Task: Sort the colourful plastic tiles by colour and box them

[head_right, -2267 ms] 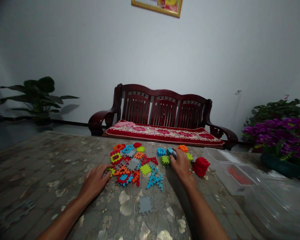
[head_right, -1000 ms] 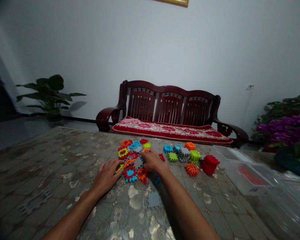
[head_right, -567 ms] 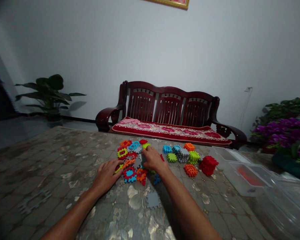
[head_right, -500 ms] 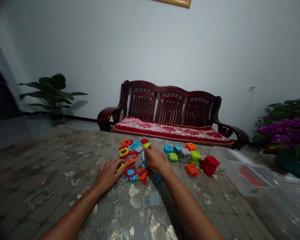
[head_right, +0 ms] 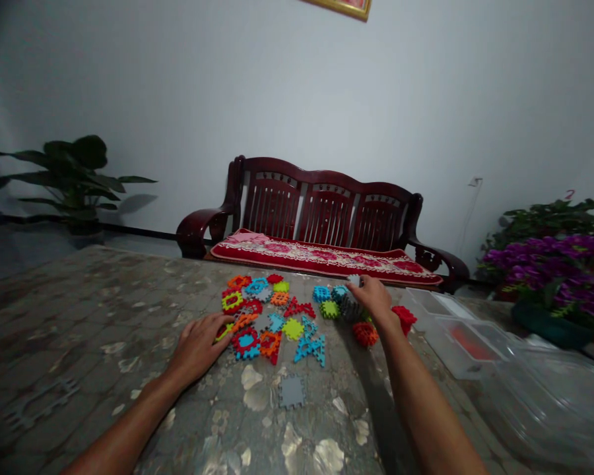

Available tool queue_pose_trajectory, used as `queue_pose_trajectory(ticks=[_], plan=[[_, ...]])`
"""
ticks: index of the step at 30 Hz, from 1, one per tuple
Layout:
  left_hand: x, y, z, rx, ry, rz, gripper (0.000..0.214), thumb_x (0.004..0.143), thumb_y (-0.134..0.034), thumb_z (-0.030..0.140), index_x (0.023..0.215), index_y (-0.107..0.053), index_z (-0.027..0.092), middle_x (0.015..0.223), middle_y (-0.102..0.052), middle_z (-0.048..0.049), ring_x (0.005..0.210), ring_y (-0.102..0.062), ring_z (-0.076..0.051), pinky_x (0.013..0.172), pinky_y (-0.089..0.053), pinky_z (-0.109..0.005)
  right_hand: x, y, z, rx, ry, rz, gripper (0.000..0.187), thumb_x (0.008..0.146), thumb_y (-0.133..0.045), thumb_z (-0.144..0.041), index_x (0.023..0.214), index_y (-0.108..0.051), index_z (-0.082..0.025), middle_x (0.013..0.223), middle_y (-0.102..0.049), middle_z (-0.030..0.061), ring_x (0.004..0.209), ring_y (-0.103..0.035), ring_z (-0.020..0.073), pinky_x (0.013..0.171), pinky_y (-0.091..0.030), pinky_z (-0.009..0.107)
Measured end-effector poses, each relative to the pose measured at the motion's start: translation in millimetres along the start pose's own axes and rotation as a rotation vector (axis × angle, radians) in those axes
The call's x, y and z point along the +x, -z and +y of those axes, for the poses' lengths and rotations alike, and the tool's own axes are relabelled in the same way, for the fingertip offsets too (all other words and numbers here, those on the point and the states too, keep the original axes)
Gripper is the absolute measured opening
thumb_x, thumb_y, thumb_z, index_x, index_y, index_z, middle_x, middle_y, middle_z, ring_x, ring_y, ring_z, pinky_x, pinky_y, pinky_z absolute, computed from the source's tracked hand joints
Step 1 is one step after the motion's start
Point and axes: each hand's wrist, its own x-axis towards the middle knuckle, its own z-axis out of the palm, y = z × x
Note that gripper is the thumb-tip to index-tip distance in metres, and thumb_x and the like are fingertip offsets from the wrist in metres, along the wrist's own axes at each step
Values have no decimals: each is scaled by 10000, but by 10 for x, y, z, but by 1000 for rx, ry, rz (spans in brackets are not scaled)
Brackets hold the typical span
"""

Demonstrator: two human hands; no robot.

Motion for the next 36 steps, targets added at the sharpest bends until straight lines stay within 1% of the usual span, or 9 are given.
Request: queue_pose_trajectory(ticks=[8,14,16,19,21,25,28,32,36], plan=[[4,14,-1,8,-2,-10,307,940,-493,330,1182,-669,260,1315,-667,-79,1258,-565,-251,1128,-296,-490,-67,-52,-9,-220,-81,-79,577,899,-519,-621,1184,-690,-150,1166,-714,209,1103,-671,352,846,-504,399],[3,-54,-56,0,-23,30,301,934,-487,325,1167,-672,286,1305,-673,-63,1248,-572,-246,1125,-301,-486,-76,-117,10,-220,-61,-98,598,890,-519,-640,1087,-735,-119,1088,-728,242,1064,-679,379,822,-505,423],[3,-61,-53,0,-18,37,304,930,-492,325,1170,-674,283,1308,-673,-65,1248,-573,-252,1123,-304,-490,-87,-115,28,-217,-36,-48,595,893,-522,-632,1096,-736,-115,1096,-723,249,1070,-670,382,838,-498,432],[5,-58,-37,5,-9,41,312,925,-504,330,1180,-676,275,1315,-670,-70,1256,-568,-259,1123,-308,-487,-133,-132,-3,-168,79,100,491,921,-533,-521,1174,-719,-143,1176,-708,218,1111,-643,358,888,-479,425],[5,-55,-33,5,-7,34,316,933,-496,337,1189,-671,274,1327,-664,-72,1269,-560,-257,1125,-305,-486,-192,-198,-99,-73,194,107,411,935,-529,-411,1218,-703,-168,1198,-712,167,1121,-639,316,912,-472,395],[-2,-49,-34,11,-10,19,336,950,-481,339,1235,-646,274,1361,-644,-76,1282,-549,-251,1130,-293,-490,-377,-475,-490,109,486,-119,352,890,-556,-223,1202,-714,-182,1202,-722,98,1137,-638,234,978,-449,319],[-9,-31,-22,17,-4,5,355,960,-467,331,1271,-630,281,1368,-641,-74,1289,-543,-248,1135,-283,-491,-503,-686,-851,161,686,-259,369,863,-577,-196,1204,-721,-200,1218,-712,88,1162,-622,224,1000,-443,310],[-12,-5,-2,15,8,-29,364,966,-462,346,1278,-635,275,1388,-625,-82,1312,-520,-258,1148,-256,-516,-531,-812,-1203,125,793,-395,545,755,-696,-208,1300,-670,-224,1291,-675,86,1209,-593,251,1003,-452,323],[-18,-8,-6,-16,-4,-21,431,933,-523,467,1318,-616,297,1459,-561,-93,1351,-482,-280,1158,-234,-543,-471,-816,-1336,57,884,-461,612,707,-682,-148,1301,-659,-292,1288,-685,36,1217,-575,265,1005,-452,345]])
